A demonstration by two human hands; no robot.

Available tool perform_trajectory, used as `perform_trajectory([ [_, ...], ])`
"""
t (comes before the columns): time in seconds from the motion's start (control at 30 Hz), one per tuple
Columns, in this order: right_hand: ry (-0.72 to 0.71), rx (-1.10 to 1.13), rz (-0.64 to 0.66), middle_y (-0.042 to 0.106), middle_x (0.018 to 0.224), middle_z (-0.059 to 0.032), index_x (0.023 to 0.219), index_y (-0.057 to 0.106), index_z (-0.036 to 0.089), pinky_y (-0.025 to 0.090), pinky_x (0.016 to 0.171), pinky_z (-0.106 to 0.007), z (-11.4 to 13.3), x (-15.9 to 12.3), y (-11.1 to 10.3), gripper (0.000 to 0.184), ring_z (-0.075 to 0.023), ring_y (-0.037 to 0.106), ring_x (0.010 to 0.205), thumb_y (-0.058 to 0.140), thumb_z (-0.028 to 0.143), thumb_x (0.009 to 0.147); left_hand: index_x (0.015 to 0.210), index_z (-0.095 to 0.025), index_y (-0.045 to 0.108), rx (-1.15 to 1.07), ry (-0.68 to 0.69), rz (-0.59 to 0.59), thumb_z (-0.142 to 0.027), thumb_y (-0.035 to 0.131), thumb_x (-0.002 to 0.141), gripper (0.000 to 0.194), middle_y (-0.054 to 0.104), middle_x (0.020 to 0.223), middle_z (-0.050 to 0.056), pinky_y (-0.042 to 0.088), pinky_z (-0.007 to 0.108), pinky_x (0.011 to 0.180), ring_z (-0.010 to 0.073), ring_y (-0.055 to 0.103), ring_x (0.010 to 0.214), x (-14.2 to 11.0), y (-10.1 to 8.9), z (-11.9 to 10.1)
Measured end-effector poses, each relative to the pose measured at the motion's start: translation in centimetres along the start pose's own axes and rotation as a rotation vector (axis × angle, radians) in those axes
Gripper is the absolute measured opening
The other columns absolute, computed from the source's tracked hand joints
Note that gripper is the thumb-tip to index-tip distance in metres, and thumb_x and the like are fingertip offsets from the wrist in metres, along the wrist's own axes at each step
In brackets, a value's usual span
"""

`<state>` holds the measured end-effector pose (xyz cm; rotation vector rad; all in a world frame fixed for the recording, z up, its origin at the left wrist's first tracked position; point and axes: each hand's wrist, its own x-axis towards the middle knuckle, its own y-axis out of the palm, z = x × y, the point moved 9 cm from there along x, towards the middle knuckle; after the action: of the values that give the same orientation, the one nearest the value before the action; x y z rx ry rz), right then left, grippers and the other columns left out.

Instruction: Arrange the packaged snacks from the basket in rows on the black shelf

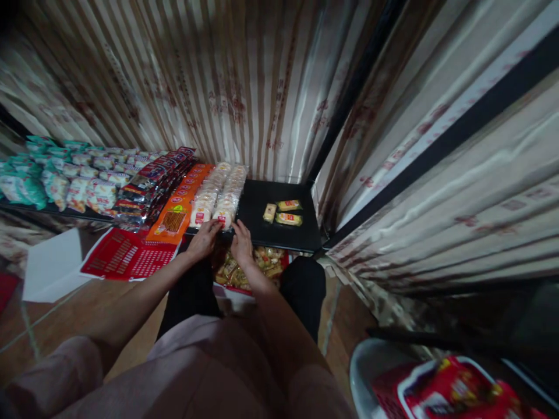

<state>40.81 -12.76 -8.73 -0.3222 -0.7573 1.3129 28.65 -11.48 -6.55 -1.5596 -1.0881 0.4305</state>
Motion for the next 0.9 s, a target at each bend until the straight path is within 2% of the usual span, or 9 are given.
perform_trajectory([
  [0.1,-0.038,-0.096,0.133,0.039,0.143,-0.0080,0.130,0.048,0.015,0.027,0.110,-0.039,0.9,-0.8,1.4,0.056,-0.0190,0.026,0.135,0.036,0.001,0.076,0.129,-0.013,0.045,0.016,0.024,0.031,-0.003,0.042,0.077,0.054,0.041,0.136,0.015,0.037,0.043,0.104,0.0252,0.038,0.124,0.4,0.2,-0.3],
  [0.2,0.004,-0.160,0.230,0.034,0.146,-0.0065,0.135,0.043,0.016,0.028,0.109,-0.042,1.2,-1.1,2.1,0.065,-0.0218,0.019,0.137,0.040,-0.001,0.072,0.128,-0.010,0.046,0.044,0.017,0.074,-0.002,0.042,0.076,0.053,0.041,0.136,0.016,0.038,0.041,0.104,0.0251,0.039,0.124,0.7,0.2,-0.3],
  [0.37,0.012,-0.174,0.245,0.030,0.148,-0.0071,0.138,0.038,0.015,0.025,0.111,-0.041,2.0,-1.2,1.5,0.069,-0.0205,0.014,0.139,0.041,-0.001,0.071,0.128,-0.012,0.047,0.081,0.024,0.122,0.000,0.044,0.074,0.056,0.041,0.139,0.013,0.037,0.040,0.105,0.0252,0.038,0.127,0.7,-0.1,-0.6],
  [0.57,0.097,-0.201,0.356,0.021,0.152,0.0013,0.142,0.028,0.028,0.027,0.106,-0.053,1.8,-1.6,2.1,0.078,-0.0231,0.011,0.139,0.043,0.000,0.071,0.129,-0.010,0.046,0.079,0.050,0.179,0.003,0.046,0.070,0.060,0.040,0.140,0.015,0.035,0.040,0.107,0.0247,0.037,0.129,0.7,0.3,-0.8],
  [0.77,0.072,-0.205,0.345,0.026,0.151,-0.0038,0.141,0.031,0.017,0.024,0.111,-0.042,1.7,-1.1,1.5,0.075,-0.0204,0.013,0.139,0.045,0.000,0.069,0.125,-0.013,0.051,0.084,0.072,0.142,0.002,0.044,0.073,0.054,0.046,0.135,0.012,0.036,0.040,0.106,0.0226,0.042,0.125,0.8,-0.7,-0.9],
  [0.9,0.136,-0.219,0.367,0.020,0.152,0.0000,0.142,0.029,0.023,0.027,0.107,-0.050,1.6,-1.3,2.0,0.076,-0.0238,0.013,0.139,0.044,0.002,0.071,0.127,-0.014,0.049,0.079,0.086,0.165,0.002,0.046,0.071,0.058,0.045,0.137,0.012,0.036,0.041,0.106,0.0233,0.041,0.126,0.6,-0.2,-1.0],
])
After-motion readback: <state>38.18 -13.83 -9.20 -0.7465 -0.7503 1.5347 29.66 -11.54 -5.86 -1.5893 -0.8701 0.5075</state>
